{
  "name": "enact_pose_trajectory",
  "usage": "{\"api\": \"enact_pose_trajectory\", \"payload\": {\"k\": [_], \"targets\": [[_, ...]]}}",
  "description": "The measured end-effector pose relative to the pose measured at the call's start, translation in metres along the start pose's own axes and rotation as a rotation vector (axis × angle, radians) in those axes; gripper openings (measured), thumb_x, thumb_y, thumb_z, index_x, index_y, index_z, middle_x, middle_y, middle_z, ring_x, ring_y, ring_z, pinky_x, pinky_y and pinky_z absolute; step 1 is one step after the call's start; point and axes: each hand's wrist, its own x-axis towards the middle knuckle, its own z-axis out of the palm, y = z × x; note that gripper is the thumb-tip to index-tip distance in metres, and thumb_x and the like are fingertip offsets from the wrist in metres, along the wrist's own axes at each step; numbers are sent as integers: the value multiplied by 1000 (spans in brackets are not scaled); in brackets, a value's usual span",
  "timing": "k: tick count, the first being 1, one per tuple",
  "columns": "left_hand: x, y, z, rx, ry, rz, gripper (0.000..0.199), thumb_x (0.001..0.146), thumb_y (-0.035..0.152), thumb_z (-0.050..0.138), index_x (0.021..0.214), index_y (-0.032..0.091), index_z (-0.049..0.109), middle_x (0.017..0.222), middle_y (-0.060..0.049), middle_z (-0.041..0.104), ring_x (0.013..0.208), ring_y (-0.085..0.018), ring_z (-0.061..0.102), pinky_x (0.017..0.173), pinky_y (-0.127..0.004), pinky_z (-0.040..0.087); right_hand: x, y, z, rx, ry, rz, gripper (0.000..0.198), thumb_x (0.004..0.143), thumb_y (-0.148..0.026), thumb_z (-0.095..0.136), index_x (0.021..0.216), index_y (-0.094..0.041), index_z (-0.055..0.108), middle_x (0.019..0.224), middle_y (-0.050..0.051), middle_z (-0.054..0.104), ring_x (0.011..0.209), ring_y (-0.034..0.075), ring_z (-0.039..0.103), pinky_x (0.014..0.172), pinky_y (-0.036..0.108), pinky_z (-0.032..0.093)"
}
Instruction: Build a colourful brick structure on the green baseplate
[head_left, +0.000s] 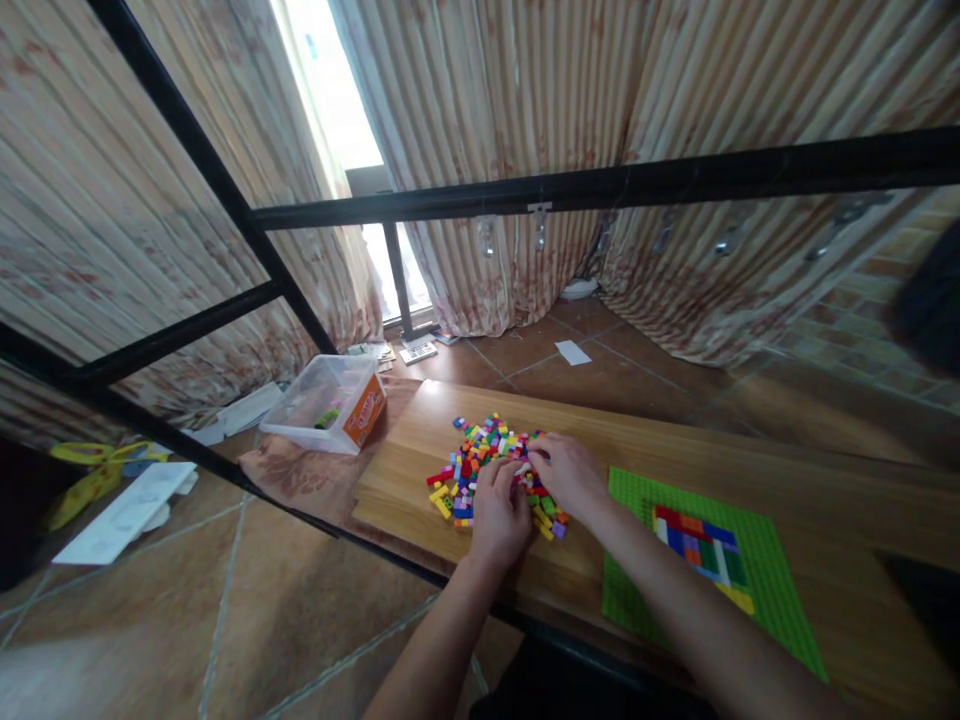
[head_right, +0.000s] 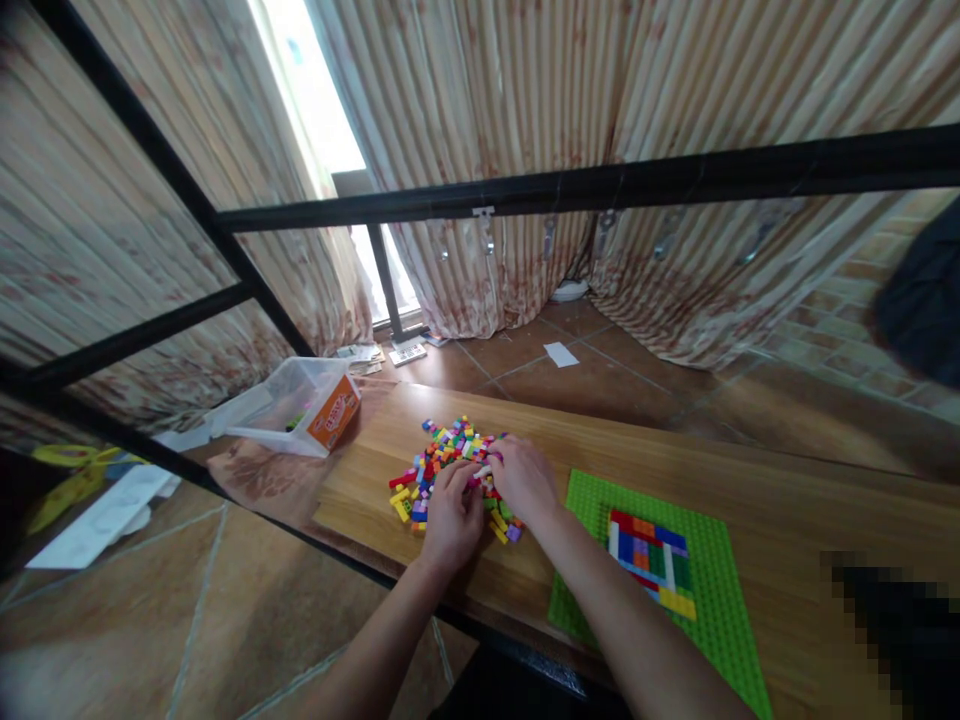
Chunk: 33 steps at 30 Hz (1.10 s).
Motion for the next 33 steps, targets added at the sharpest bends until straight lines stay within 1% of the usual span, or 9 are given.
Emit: {"api": "enact_pose_trajectory", "payload": {"k": [4,9,15,17,20,24,28,31,33], "targets": [[-4,-1,-4,-24,79,-2,33,84,7,46,113,17,58,114,-11,59,110,-22,53,97,-41,45,18,-4,8,-109,-12,-10,27,87,-35,55,104,-18,68,107,10,63,103,24,51,86,32,37],[-7,-1,-9,-34,161,-70,31,86,7,46,112,18,60,113,-11,59,109,-21,54,97,-41,46,24,-5,20,-115,-24,-8,28,84,-38,58,100,-18,67,113,10,59,105,25,48,84,33,39],[-6,-1,-9,-80,220,-105,31,85,6,45,109,19,62,111,-10,60,108,-21,55,96,-40,47,20,-2,20,-20,43,-31,16,74,-28,69,87,-19,64,105,7,62,100,22,50,83,30,38],[-6,-2,-8,-89,235,-114,31,86,7,45,108,19,62,111,-10,60,108,-21,56,96,-40,47,18,-3,20,19,51,-35,12,74,-25,67,84,-21,64,98,5,64,94,21,52,79,30,38],[-6,-4,-7,-95,239,-122,30,86,8,45,108,19,62,112,-10,61,109,-21,56,97,-41,46,14,-6,23,89,60,13,6,76,-25,63,81,-23,64,83,3,65,83,19,55,69,28,38],[-7,-5,-8,-89,247,-115,26,88,13,47,109,18,62,112,-11,61,110,-21,55,98,-42,45,9,-6,22,268,111,52,4,72,-24,62,75,-22,66,74,1,66,73,17,57,64,27,39],[-3,-1,-14,-94,257,-125,25,90,20,50,112,18,60,113,-12,61,111,-22,54,98,-42,43,1,-2,12,584,173,74,13,72,-30,63,79,-20,68,79,2,71,71,16,62,70,29,45],[7,10,-20,-119,219,-195,29,91,27,49,117,19,57,115,-11,60,110,-22,54,97,-40,42,-5,-1,1,831,172,134,21,70,-35,65,81,-17,70,83,4,73,74,17,64,73,31,48],[17,21,-22,-165,151,-272,31,93,33,45,117,18,56,113,-10,62,106,-21,57,93,-37,43,-9,-5,-5,949,147,180,25,69,-37,66,82,-17,71,84,5,73,76,18,65,74,31,49]]}}
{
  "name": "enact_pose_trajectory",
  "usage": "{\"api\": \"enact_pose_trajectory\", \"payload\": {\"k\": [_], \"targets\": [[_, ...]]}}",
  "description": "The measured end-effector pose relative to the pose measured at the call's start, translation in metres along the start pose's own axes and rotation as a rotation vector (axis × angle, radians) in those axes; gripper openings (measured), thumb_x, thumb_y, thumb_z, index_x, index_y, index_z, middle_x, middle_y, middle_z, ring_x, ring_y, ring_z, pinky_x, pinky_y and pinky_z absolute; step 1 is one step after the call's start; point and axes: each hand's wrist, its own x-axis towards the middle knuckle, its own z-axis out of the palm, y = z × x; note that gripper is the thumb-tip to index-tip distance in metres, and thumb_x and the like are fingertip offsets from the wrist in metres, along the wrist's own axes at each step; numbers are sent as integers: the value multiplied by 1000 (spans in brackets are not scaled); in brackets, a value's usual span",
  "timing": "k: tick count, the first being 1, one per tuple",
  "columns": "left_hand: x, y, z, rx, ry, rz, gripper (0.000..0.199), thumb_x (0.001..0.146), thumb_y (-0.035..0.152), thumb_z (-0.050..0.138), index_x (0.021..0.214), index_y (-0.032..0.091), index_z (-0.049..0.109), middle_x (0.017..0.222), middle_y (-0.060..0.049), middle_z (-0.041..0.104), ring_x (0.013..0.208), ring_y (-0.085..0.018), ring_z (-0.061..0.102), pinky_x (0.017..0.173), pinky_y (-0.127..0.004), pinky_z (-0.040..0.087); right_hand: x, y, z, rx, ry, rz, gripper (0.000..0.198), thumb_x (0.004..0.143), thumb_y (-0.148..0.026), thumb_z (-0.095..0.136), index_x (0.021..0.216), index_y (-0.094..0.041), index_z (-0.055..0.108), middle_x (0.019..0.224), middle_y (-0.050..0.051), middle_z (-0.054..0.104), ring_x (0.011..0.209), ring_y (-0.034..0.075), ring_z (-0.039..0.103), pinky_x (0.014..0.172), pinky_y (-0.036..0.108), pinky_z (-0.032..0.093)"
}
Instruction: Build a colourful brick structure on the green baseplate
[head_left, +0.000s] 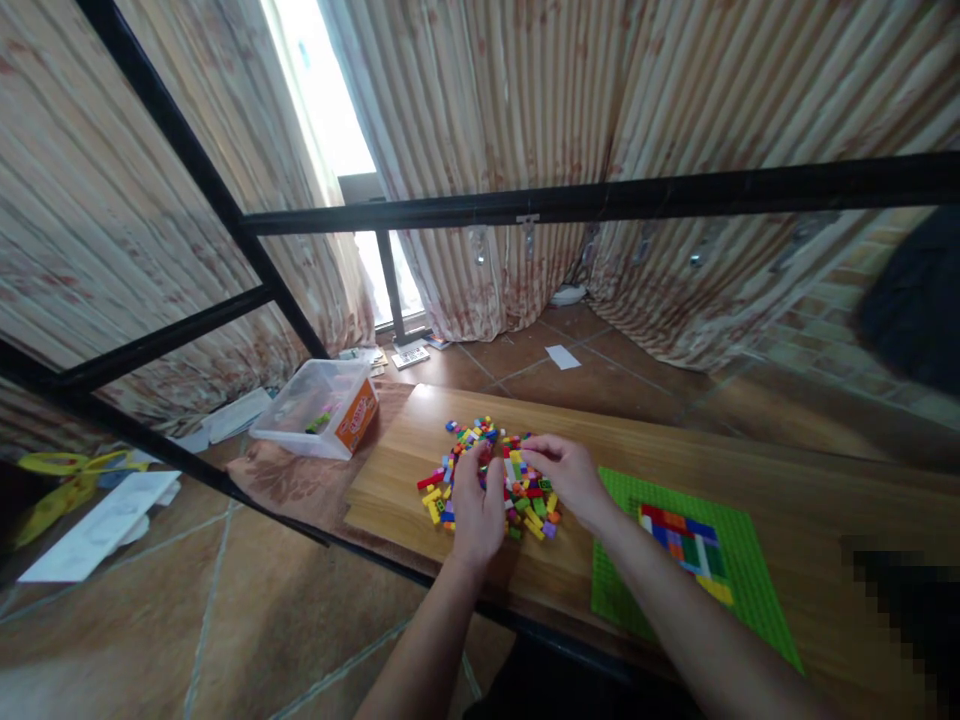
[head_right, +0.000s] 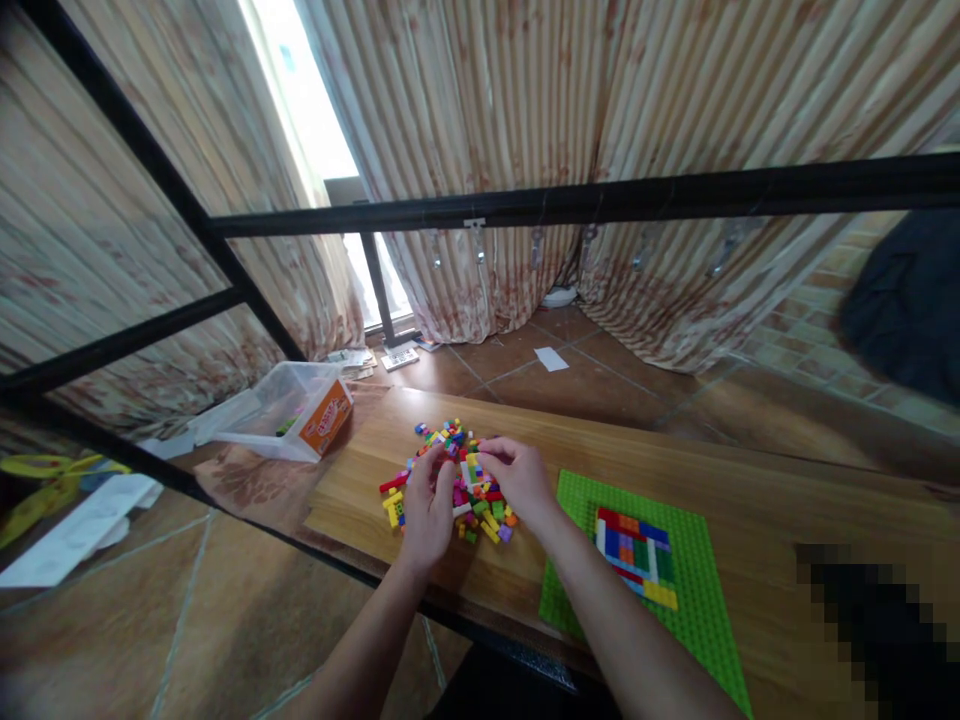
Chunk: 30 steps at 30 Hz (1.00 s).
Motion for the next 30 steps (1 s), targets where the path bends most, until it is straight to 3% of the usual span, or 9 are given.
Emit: {"api": "enact_pose_trajectory", "payload": {"k": [4,8,15,22,30], "targets": [[9,21,6,-6,-154,-142,32,96,40,36,94,18,59,87,-5,66,80,-18,60,73,-29,44,-10,-11,8,105,-9,52,29,70,-41,66,85,-17,72,82,4,73,73,17,64,69,29,49],[9,23,14,98,-38,-198,31,96,34,33,73,20,51,68,-2,57,65,-16,52,62,-28,37,-20,-10,20,-12,49,-14,31,79,-45,57,84,-17,69,78,5,71,70,17,62,64,28,46],[4,20,17,30,-56,-247,31,93,35,38,66,21,47,63,-1,55,59,-16,49,58,-28,34,-30,-10,31,-320,99,-94,34,90,-44,41,77,-20,61,72,3,67,69,17,59,65,27,39],[4,20,17,-4,-41,-313,36,92,36,37,60,21,42,55,2,48,54,-14,44,55,-27,29,-29,-1,36,-212,149,-115,37,90,-46,40,66,-21,52,57,-2,53,58,14,49,58,25,35],[3,12,19,-12,-15,-329,34,90,35,39,59,20,43,55,3,46,54,-13,43,56,-26,29,-29,12,43,-98,192,-58,38,87,-50,42,66,-21,53,61,-2,54,60,14,48,58,25,35]]}}
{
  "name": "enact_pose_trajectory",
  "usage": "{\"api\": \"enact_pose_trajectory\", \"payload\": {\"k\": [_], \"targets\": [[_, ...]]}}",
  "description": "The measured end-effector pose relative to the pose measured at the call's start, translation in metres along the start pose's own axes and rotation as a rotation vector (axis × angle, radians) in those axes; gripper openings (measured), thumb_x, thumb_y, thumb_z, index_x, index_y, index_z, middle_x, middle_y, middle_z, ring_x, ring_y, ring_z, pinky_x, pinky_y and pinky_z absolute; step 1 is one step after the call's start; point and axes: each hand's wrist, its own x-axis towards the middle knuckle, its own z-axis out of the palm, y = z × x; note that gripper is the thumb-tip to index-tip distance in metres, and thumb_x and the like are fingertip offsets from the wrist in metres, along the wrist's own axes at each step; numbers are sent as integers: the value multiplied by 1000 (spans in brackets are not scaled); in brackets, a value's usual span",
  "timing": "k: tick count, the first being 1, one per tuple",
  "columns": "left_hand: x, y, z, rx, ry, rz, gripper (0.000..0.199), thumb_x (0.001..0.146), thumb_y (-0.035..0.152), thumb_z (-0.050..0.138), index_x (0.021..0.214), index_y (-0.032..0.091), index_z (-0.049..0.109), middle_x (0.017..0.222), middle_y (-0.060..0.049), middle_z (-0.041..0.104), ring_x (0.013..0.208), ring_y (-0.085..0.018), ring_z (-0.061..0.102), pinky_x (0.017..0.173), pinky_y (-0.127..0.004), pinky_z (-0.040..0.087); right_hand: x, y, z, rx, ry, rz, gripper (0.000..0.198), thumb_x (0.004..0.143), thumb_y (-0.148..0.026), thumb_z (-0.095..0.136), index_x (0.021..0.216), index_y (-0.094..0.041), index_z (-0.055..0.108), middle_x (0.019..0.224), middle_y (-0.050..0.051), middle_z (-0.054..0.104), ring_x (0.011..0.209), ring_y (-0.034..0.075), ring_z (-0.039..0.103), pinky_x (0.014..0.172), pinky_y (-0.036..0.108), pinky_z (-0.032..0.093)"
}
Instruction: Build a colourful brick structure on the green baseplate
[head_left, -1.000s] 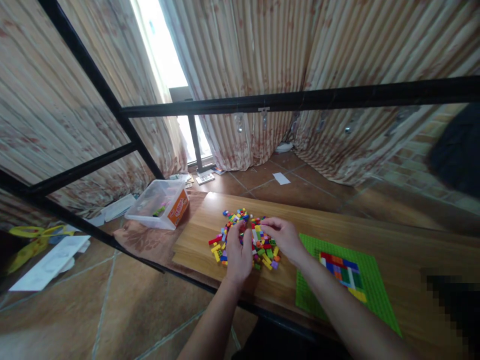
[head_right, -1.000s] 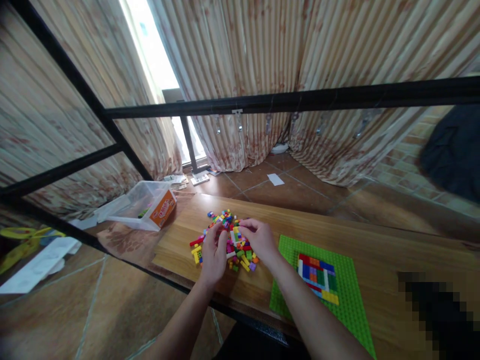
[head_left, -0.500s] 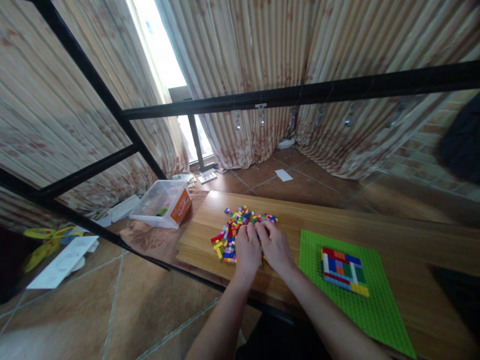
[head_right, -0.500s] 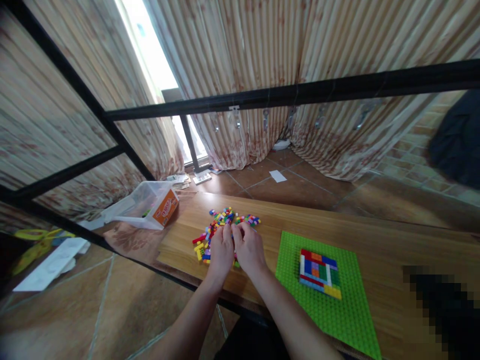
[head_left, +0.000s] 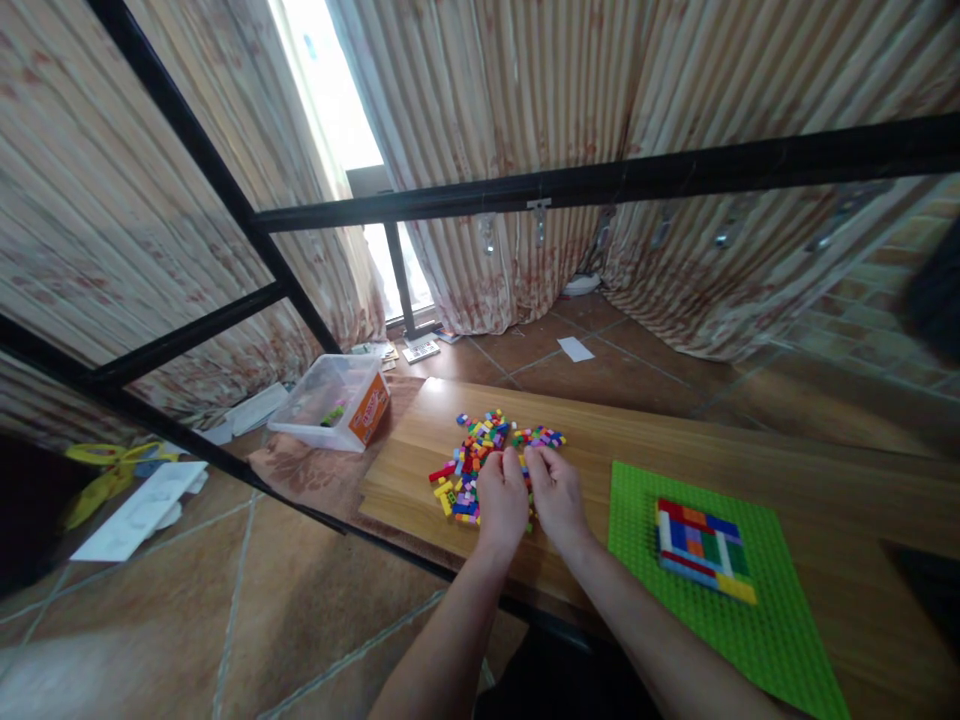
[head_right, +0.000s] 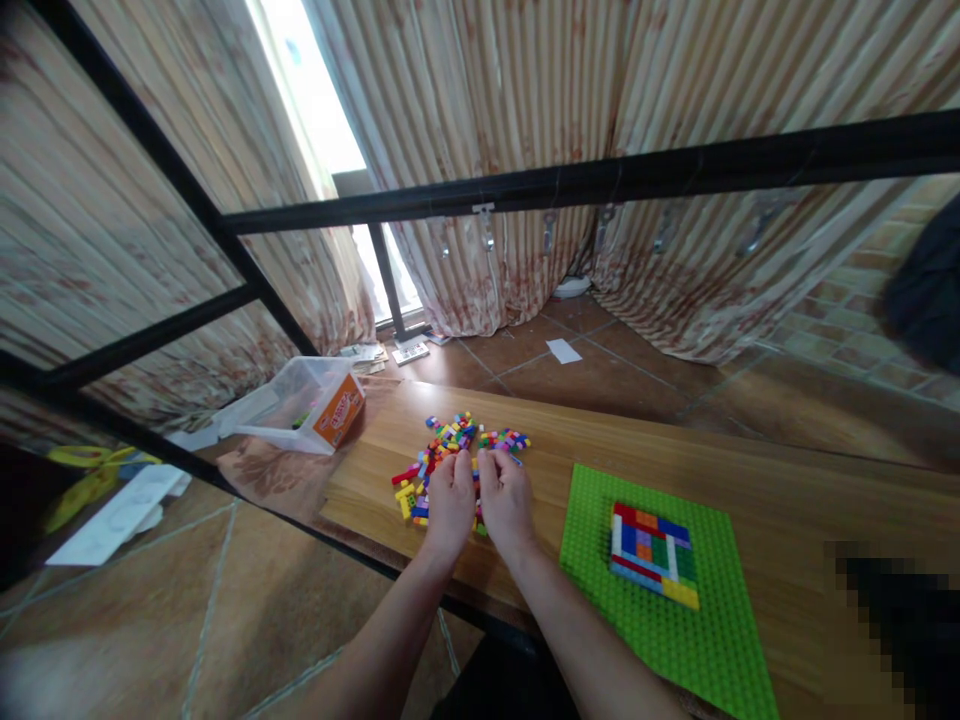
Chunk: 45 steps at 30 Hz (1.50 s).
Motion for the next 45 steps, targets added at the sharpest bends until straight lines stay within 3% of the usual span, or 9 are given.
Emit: {"api": "enact_pose_trajectory", "payload": {"k": [8,15,21,25,30,35,38,45], "targets": [[2,-5,5,-73,39,-37,36,91,36,36,60,20,43,55,3,46,55,-13,42,56,-26,30,2,4,6,-7,80,27,39,88,-50,40,65,-21,51,59,-3,50,57,14,45,57,25,33],[11,-12,11,-107,61,-60,34,90,37,36,62,20,45,59,2,48,57,-13,43,58,-26,32,15,12,8,-46,54,13,43,87,-54,40,65,-21,54,54,-2,53,51,14,47,51,25,34],[30,-19,4,-12,65,-95,36,89,41,38,61,20,47,57,1,50,57,-14,45,56,-27,30,47,11,8,-545,-87,-80,43,93,-39,33,64,-21,59,60,4,65,58,16,56,54,25,35],[38,-20,-3,111,70,-74,37,88,41,40,58,21,48,55,0,50,58,-16,47,57,-28,30,60,8,10,-668,-160,-83,32,89,-30,44,67,-19,64,68,8,69,65,17,61,59,26,35],[40,-25,-5,86,63,-50,38,89,43,39,60,20,50,55,0,51,59,-17,49,58,-27,32,59,4,8,-752,-262,-104,32,89,-33,47,69,-20,68,72,10,72,71,20,64,63,28,36],[37,-22,-5,30,38,-32,39,91,43,36,65,19,52,60,-1,55,60,-16,50,58,-27,34,55,-7,0,-731,-295,-122,49,96,-38,31,67,-20,66,72,9,71,71,20,64,62,28,36],[32,-12,-4,17,60,-1,39,92,41,35,64,19,50,61,-2,55,59,-16,50,58,-27,35,45,-14,0,-573,-279,-78,54,96,-46,26,66,-20,63,62,5,67,62,17,60,56,27,34],[19,7,-1,-38,62,41,36,91,38,36,62,20,47,60,-1,53,58,-15,46,58,-28,33,22,-11,9,-177,-51,-64,39,88,-43,39,59,-20,52,59,2,59,60,14,51,57,26,33]]}}
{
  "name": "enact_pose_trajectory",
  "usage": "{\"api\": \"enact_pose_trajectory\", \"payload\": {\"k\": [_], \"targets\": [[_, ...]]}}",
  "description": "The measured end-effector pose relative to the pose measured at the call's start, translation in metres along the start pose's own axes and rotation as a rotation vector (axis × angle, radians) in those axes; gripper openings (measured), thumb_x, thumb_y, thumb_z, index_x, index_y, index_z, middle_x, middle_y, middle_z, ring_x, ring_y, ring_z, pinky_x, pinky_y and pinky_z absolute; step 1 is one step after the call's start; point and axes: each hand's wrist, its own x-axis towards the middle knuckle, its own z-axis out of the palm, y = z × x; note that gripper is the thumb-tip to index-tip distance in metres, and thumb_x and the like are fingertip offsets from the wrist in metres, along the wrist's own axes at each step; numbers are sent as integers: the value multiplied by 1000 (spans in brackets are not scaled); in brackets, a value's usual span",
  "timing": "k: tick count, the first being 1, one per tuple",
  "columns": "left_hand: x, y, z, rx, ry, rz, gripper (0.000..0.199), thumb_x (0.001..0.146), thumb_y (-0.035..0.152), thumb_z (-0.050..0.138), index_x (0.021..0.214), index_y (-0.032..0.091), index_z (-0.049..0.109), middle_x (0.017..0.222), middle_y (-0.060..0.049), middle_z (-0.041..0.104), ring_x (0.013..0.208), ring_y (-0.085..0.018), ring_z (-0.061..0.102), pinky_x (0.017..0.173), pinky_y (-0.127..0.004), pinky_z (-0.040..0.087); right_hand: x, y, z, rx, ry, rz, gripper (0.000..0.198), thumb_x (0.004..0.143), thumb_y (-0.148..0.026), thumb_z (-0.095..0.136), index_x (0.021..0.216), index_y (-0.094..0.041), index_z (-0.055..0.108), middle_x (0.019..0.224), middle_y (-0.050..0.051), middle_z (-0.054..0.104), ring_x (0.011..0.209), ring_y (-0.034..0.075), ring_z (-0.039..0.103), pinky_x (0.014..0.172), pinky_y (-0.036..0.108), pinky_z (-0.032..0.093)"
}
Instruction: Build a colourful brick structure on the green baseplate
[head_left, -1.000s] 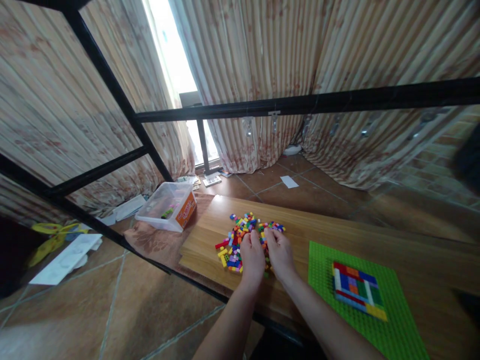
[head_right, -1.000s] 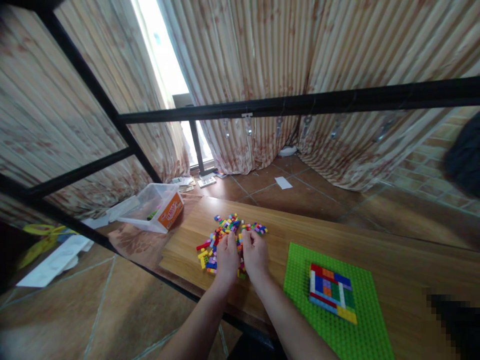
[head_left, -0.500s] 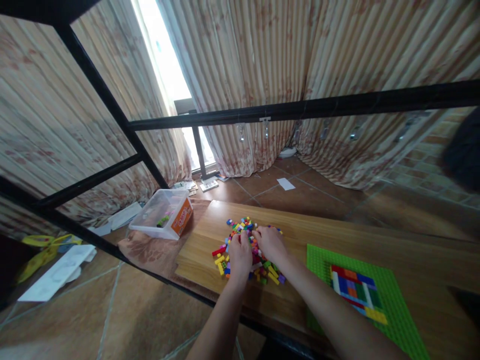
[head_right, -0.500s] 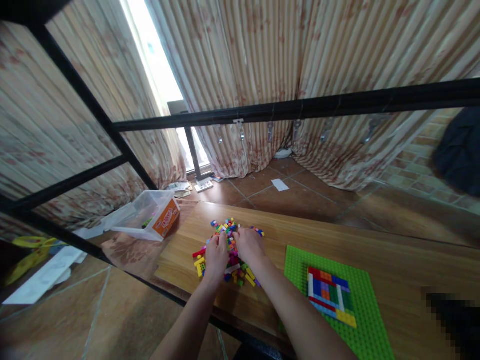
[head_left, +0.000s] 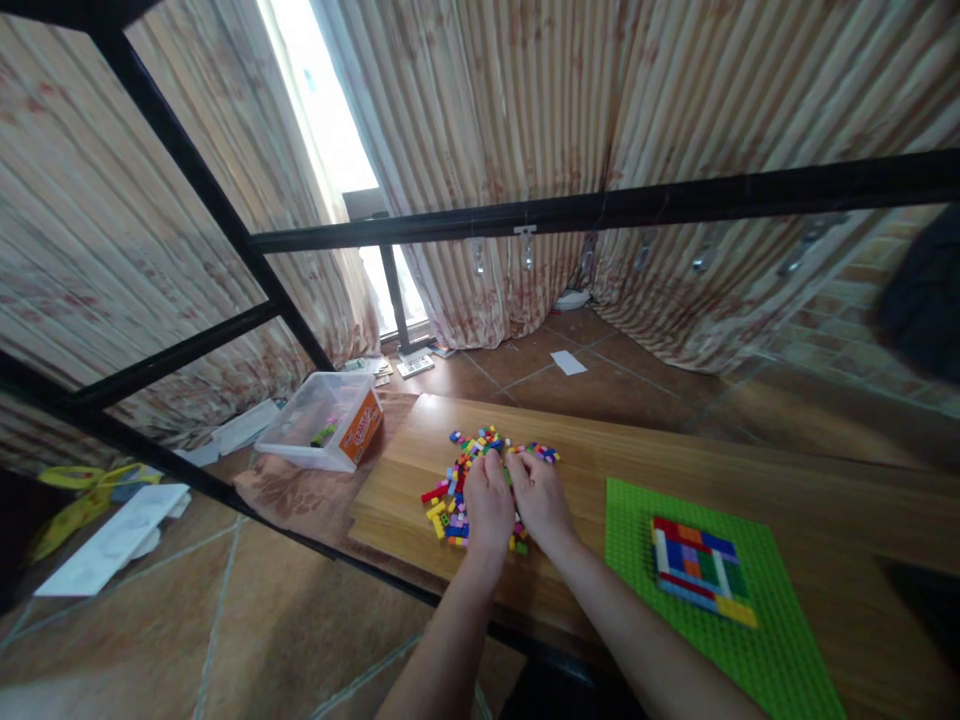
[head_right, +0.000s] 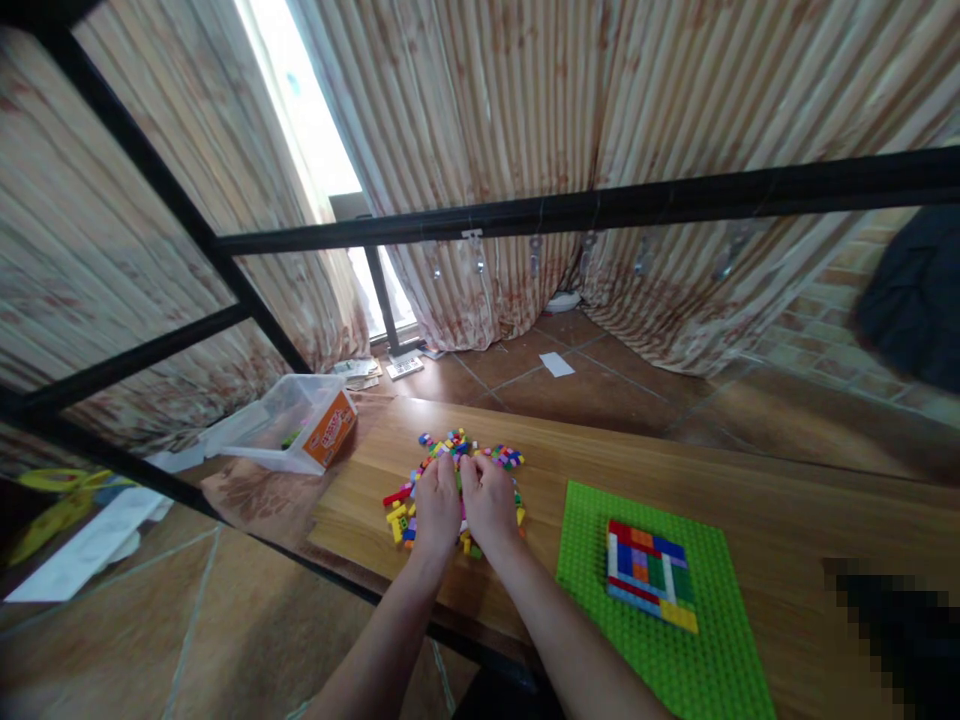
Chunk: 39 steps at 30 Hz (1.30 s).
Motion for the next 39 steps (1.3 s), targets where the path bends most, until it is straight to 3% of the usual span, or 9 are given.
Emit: {"api": "enact_pose_trajectory", "payload": {"k": [6,9,17,22,28,31,34,36,39], "targets": [[-2,-2,5,-176,44,-149,36,88,42,42,60,20,44,54,4,43,50,-11,37,51,-25,28,-2,12,12,152,114,108,40,85,-47,40,55,-21,49,46,-3,47,48,13,40,48,25,28],[0,-6,7,-289,2,-208,37,89,44,40,61,21,43,53,5,41,48,-11,36,49,-25,28,1,13,11,144,120,104,41,86,-47,39,54,-22,47,46,-3,46,48,13,40,48,25,27],[2,-4,9,-236,-75,-97,33,87,46,48,72,18,55,63,0,58,59,-14,51,58,-25,37,3,-3,-6,-87,74,-23,33,87,-39,41,64,-20,55,65,3,62,60,15,51,58,27,31],[-1,4,7,-201,-29,-71,26,85,39,51,73,17,56,60,1,57,57,-13,52,57,-25,37,1,0,-5,65,87,16,36,86,-44,43,60,-20,53,58,0,57,57,14,49,57,26,33],[-2,5,5,-195,55,-66,24,84,36,51,72,16,57,58,3,54,53,-11,48,54,-23,35,0,11,12,315,161,171,38,83,-49,46,56,-21,51,48,-4,46,46,12,40,46,25,28],[0,0,7,-253,65,-99,26,84,38,51,69,17,55,55,4,50,51,-10,44,51,-23,33,1,15,14,197,165,134,41,85,-48,43,59,-20,56,49,-2,52,45,13,43,46,25,30],[5,-8,6,-293,77,-131,30,83,42,52,66,17,53,54,4,49,51,-10,43,51,-22,33,9,19,8,-100,87,77,43,90,-42,36,67,-19,63,56,2,61,51,15,51,50,25,34],[9,-14,4,-293,88,-147,31,81,45,54,66,17,54,54,4,49,51,-10,43,51,-22,34,17,20,2,-262,17,45,38,90,-36,38,73,-18,66,64,5,66,59,15,56,55,25,35],[13,-24,-2,-287,106,-174,32,80,47,56,66,18,54,53,5,47,50,-10,43,50,-22,33,29,20,-3,-337,-54,8,26,85,-28,47,73,-19,68,71,7,70,66,17,59,59,25,34]]}}
